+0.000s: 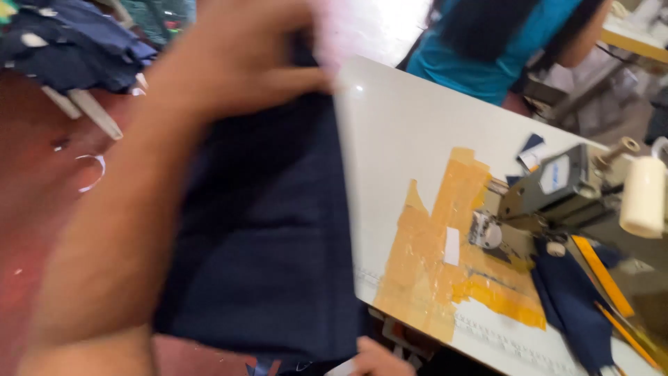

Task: The person is marking fabric with a pencil and cutting it with scissors at a sewing machine workstation to prepare garment pieces.

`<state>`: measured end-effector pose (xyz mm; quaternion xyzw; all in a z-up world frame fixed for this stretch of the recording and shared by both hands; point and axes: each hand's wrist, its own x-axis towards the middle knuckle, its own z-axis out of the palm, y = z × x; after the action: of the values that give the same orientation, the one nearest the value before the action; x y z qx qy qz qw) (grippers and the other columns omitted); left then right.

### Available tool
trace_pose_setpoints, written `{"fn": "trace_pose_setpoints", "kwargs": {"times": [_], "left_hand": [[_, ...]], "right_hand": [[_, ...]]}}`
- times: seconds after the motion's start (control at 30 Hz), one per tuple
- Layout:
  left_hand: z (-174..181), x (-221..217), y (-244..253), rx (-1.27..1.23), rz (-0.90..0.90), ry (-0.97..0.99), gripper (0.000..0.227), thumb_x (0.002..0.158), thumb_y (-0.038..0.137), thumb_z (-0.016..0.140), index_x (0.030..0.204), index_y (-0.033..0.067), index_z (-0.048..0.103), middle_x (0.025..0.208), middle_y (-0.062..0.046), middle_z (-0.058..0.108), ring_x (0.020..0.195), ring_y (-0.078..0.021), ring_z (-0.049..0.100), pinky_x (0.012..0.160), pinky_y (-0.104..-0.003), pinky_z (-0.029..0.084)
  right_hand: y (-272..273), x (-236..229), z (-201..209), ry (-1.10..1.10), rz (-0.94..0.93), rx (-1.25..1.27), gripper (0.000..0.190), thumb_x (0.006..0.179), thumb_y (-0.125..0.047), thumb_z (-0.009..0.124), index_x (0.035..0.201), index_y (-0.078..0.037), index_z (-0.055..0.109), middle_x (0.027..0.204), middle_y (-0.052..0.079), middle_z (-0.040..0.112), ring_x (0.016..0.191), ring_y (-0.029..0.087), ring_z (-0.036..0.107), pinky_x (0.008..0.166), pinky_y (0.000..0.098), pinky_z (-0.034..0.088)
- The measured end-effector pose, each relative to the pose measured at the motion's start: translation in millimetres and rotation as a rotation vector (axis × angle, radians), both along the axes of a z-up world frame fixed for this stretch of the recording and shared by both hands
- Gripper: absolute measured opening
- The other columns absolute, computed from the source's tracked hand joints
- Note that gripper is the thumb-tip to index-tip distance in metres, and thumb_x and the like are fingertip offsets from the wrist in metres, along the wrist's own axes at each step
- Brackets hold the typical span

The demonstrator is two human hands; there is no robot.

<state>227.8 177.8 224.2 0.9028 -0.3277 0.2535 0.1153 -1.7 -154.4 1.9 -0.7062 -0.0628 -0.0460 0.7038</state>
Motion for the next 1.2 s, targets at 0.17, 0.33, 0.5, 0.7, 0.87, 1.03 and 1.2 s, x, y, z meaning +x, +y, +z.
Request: {"fn": "trace_pose_setpoints", "kwargs": {"times": [0.17,0.33,0.5,0.7,0.87,1.03,1.2], "left_hand": [[-129,105,-196,0.139,-0.196,-0.391,0.061,0.074,0.072,0.086,0.094,0.0182,0.063,0.087,-0.012,0.066,0.084,-0.0349,0.06,0.077,-0.051,0.043],[-247,73,-231,-0.159,-0.483,0.113,0.039,0.093,0.051,0.073,0.108,0.018,0.06,0.101,-0.008,0.055,0.101,-0.0304,0.056,0.093,-0.046,0.038],[-206,46,-236,-0.146,-0.492,-0.337,0.024,0.096,0.033,0.069,0.092,0.0131,0.058,0.097,-0.009,0.052,0.096,-0.031,0.048,0.081,-0.044,0.036],[-224,-22,-226,0.165,-0.326,0.205,0.057,0.09,0.058,0.066,0.12,0.0096,0.064,0.118,-0.011,0.061,0.109,-0.033,0.055,0.088,-0.049,0.043],[-231,-31,-211,-0.046,-0.404,0.288,0.059,0.103,0.043,0.049,0.148,0.0055,0.05,0.153,-0.015,0.053,0.142,-0.0351,0.046,0.119,-0.052,0.03],[-225,-34,-210,-0.122,-0.364,0.342,0.042,0.102,0.024,0.04,0.134,0.0026,0.058,0.138,-0.021,0.063,0.138,-0.0338,0.052,0.119,-0.052,0.029],[-227,-31,-210,-0.124,-0.377,0.366,0.047,0.1,0.034,0.045,0.135,0.0057,0.057,0.138,-0.02,0.062,0.139,-0.034,0.051,0.119,-0.053,0.029]], "right_hand": [[-23,-46,-51,0.14,-0.271,0.106,0.034,0.09,-0.031,0.072,0.073,-0.001,0.07,0.057,0.005,0.064,0.048,0.01,0.05,0.047,0.0205,0.031],[-117,-138,-197,0.414,-0.023,0.018,0.024,0.087,-0.016,0.076,0.097,0.006,0.079,0.116,0.022,0.084,0.106,0.026,0.08,0.091,0.0307,0.056],[-93,-84,-54,0.169,-0.147,-0.302,0.017,0.09,-0.019,0.071,0.091,-0.005,0.08,0.115,0.011,0.072,0.091,0.018,0.071,0.079,0.027,0.049],[-93,2,7,0.215,-0.392,-0.478,0.012,0.084,-0.016,0.078,0.089,-0.005,0.076,0.081,0.001,0.072,0.076,0.01,0.064,0.076,0.0242,0.052],[-73,75,26,0.374,-0.332,-0.36,0.041,0.084,-0.013,0.08,0.125,-0.012,0.076,0.077,-0.001,0.071,0.066,0.006,0.059,0.065,0.0219,0.05],[-66,100,16,0.322,-0.212,-0.385,0.031,0.083,-0.01,0.082,0.112,-0.007,0.071,0.067,0.008,0.078,0.054,0.01,0.05,0.052,0.0244,0.047],[-64,106,15,0.327,-0.209,-0.443,0.024,0.083,-0.012,0.082,0.104,-0.008,0.072,0.066,0.005,0.078,0.052,0.009,0.051,0.05,0.0239,0.045]]}}
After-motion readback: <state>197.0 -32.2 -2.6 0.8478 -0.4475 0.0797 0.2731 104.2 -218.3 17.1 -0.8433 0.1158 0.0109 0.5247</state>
